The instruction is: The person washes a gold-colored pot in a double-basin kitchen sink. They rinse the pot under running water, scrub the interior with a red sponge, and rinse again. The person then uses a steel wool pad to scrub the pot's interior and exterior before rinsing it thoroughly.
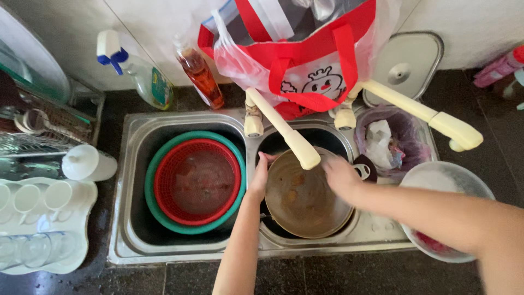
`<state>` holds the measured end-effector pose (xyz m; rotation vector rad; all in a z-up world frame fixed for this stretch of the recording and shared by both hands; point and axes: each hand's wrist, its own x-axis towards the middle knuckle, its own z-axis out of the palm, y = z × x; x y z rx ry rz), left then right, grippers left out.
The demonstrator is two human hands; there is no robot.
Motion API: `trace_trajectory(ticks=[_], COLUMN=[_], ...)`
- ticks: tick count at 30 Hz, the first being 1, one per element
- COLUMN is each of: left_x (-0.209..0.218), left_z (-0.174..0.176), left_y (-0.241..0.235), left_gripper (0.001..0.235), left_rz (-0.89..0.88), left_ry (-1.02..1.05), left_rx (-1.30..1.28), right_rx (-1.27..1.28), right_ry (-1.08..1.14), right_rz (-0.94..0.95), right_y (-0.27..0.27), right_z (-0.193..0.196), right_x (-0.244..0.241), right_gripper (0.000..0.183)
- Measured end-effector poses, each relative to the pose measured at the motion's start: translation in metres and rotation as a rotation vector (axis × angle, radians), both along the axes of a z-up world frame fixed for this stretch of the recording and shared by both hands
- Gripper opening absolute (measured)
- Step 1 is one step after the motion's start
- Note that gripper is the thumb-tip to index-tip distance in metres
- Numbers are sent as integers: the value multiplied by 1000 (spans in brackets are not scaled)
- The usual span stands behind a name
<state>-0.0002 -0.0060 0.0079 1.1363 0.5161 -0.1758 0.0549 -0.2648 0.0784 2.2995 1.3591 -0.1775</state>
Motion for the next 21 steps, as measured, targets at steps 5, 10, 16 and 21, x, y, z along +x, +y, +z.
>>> trace_trajectory(ticks=[5,10,16,21], left_x=[1,-3,-2,1], left_z=[-2,-9,10,19], left_y=[-1,-2,-1,3], left_gripper=[66,67,65,63], left_rz=[12,5,-15,-31], left_ry=[-15,-6,58,109], left_rx=[-26,31,39,70], right_rx=[-329,270,1630,2238], right_ry=[1040,1443,1340,1308], right_rz=[-227,-662,-1538,-1931], right_y=[15,78,57,49], right_z=[-46,-118,-159,-169], right_x=[-73,-64,33,29], right_gripper=[47,45,20,9])
